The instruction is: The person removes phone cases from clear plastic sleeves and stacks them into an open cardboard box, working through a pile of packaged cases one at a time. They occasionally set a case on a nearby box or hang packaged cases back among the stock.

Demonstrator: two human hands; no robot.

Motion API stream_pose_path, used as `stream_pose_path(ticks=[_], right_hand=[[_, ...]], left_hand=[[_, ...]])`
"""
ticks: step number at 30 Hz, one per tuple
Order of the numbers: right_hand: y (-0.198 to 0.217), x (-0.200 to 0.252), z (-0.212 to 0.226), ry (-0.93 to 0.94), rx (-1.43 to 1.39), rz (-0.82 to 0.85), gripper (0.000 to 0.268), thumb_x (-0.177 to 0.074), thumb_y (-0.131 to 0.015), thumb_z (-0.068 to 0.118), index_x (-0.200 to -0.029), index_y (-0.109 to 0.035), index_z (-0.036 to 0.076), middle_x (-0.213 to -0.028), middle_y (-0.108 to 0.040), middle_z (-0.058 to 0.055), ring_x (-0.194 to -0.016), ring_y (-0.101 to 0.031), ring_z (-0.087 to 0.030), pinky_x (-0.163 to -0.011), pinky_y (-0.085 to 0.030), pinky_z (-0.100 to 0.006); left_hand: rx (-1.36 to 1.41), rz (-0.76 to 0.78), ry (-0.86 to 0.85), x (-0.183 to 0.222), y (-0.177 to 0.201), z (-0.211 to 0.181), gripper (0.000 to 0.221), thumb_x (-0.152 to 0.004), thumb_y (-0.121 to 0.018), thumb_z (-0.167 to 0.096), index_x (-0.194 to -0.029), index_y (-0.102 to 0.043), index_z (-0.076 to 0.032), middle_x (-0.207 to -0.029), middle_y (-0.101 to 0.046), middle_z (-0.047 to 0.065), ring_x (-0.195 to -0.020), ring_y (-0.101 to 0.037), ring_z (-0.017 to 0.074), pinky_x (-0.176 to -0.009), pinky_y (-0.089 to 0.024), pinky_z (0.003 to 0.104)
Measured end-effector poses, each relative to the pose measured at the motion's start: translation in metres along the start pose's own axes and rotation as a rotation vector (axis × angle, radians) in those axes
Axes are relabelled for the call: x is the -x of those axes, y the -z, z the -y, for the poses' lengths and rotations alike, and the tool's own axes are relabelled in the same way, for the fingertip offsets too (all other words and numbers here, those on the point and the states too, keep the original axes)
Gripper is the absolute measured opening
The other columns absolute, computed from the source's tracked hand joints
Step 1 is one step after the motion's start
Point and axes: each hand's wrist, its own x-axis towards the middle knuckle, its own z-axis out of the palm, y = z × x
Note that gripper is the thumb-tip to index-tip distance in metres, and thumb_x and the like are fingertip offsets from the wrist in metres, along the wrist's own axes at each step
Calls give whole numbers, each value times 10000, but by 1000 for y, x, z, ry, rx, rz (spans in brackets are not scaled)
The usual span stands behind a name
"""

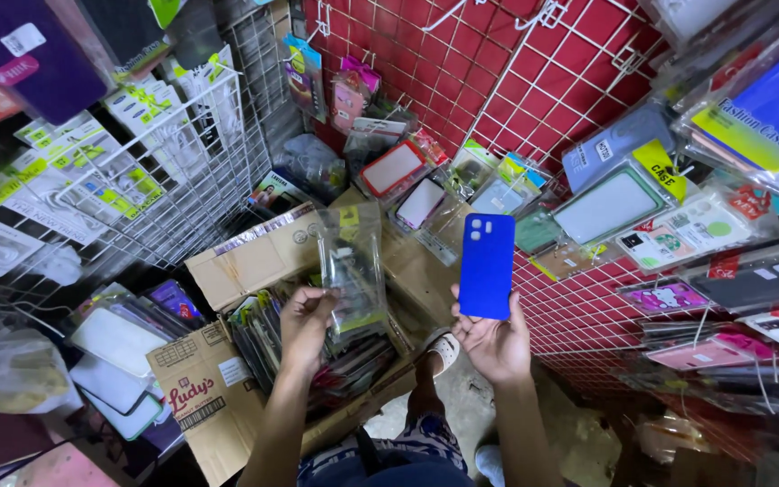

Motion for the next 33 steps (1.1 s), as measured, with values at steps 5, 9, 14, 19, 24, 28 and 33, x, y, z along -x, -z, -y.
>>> stream_pose_path(ticks=[5, 9, 14, 19, 24, 28, 33], right_hand=[[-3, 5, 4, 14, -6, -26, 745, -1052, -424, 624, -1437, -547, -1, -1384, -639, -217, -1074, -693, -297, -896, -530, -405], [-1, 9, 8, 35, -12, -23, 717, -1075, -402, 616, -1446, -542, 19, -1382, -636, -217, -1078, -693, -298, -902, -527, -410], [1, 13, 14, 40, -27, 0, 752, -1073, -373, 630, -1445, -540, -2, -1378, -638, -213, -1061, -689, -293, -905, -521, -413], [4, 15, 20, 49, -17, -39, 759, -1068, -354, 637, -1443, -530, 2, -1369, -636, -215, -1048, -681, -289, -899, -516, -411], [12, 14, 22, 53, -22, 0, 751, -1089, -316, 634, -1463, -519, 15, -1383, -627, -211, -1063, -661, -291, -898, -504, -412], [19, 11, 25, 35, -3, -36, 759, -1070, -305, 645, -1455, -523, 28, -1375, -628, -193, -1069, -655, -287, -899, -498, -409], [5, 9, 35, -38, 90, -128, 756, -1036, -354, 619, -1459, -487, 6, -1372, -622, -154, -1116, -656, -270, -920, -503, -403]], left_hand=[[-86, 18, 0, -21, 4, 29, 49, -979, -699, -64, -993, -685, -20, -933, -749, 93, -754, -645, 102, -631, -475, 244], [-91, 34, 20, -18, -13, 16, 66, -950, -713, -87, -984, -684, -39, -978, -759, 84, -792, -674, 105, -661, -524, 261], [-108, 38, 58, -23, -15, 31, 53, -938, -701, -82, -979, -676, -57, -1003, -763, 58, -830, -692, 103, -680, -534, 264], [-116, 60, 83, -28, -18, 45, 43, -946, -698, -86, -971, -680, -56, -1003, -762, 50, -858, -689, 104, -715, -542, 267], [-115, 78, 102, -28, -30, 39, 68, -957, -717, -113, -949, -691, -51, -937, -752, 56, -819, -672, 116, -696, -535, 281], [-161, 58, 137, -34, -31, 50, 67, -943, -724, -113, -945, -686, -58, -933, -749, 42, -804, -657, 100, -670, -505, 268], [-112, 81, 109, -42, -32, 71, 91, -959, -735, -104, -925, -677, -42, -886, -709, 19, -749, -584, 74, -644, -474, 255]])
